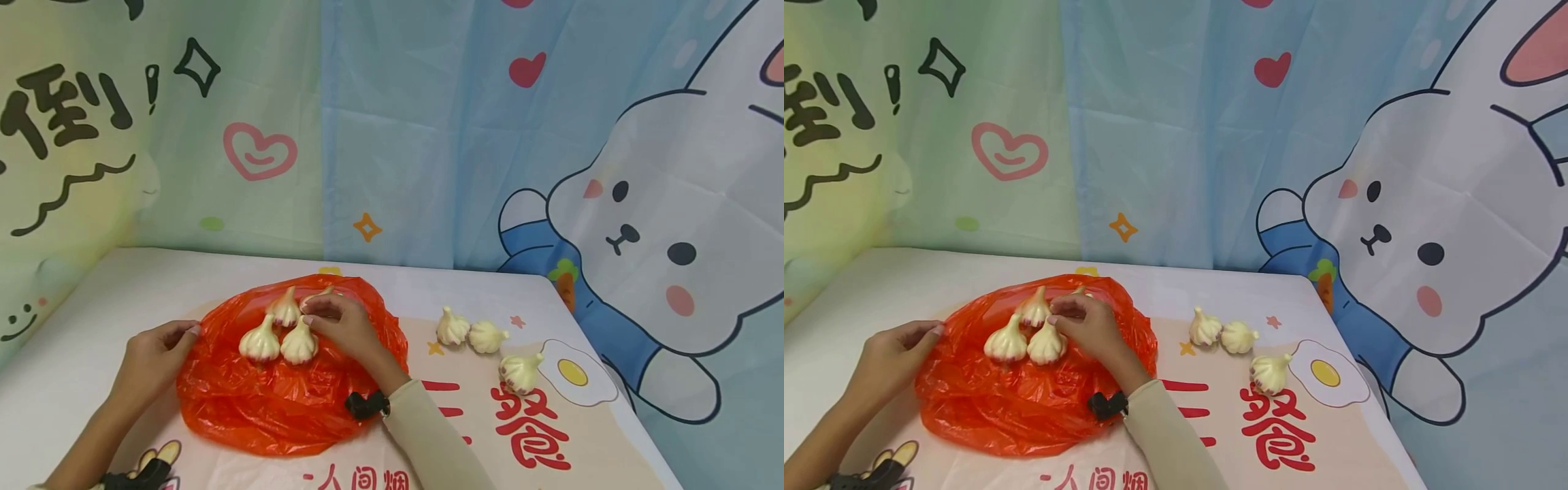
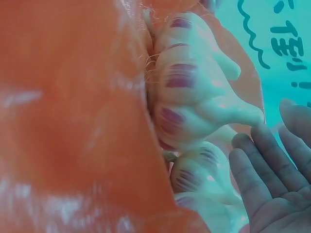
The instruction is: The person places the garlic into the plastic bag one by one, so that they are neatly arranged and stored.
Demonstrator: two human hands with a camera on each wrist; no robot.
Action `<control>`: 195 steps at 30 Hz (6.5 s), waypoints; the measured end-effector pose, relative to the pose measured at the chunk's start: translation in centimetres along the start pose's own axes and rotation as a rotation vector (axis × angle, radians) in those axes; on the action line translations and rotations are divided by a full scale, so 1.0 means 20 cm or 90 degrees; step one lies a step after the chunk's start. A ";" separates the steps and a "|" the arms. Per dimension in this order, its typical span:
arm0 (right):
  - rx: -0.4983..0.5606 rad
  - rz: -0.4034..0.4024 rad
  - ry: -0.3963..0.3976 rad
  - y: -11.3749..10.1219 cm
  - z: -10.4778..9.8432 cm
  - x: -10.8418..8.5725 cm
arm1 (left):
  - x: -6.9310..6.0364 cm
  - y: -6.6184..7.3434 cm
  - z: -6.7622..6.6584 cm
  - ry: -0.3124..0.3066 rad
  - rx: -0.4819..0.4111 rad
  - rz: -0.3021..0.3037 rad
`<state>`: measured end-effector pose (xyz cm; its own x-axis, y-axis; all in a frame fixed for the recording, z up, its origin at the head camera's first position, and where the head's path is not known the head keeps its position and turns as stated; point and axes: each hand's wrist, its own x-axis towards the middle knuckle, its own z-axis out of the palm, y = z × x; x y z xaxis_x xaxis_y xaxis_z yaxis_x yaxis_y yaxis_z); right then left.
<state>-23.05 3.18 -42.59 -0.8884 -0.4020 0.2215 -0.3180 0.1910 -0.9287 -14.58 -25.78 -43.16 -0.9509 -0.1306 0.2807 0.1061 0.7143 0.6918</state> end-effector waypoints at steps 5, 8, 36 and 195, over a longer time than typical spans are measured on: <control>-0.028 0.004 -0.006 -0.02 -0.05 -0.03 | 0.00 0.00 0.00 -0.002 0.000 -0.002; -0.045 0.002 -0.001 -0.10 -0.09 -0.06 | 0.00 0.00 0.00 -0.004 0.002 -0.003; -0.052 -0.013 0.019 -0.12 -0.30 -0.21 | 0.00 0.01 0.00 -0.003 -0.005 0.006; -0.011 -0.068 0.267 -0.27 -0.49 -0.20 | 0.00 0.01 0.01 -0.009 0.004 0.004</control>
<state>-21.04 12.48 -35.53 -0.9067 -0.0220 0.4213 -0.4178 0.1837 -0.8897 -14.60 -25.54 -43.09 -0.9542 -0.1158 0.2759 0.1111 0.7192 0.6859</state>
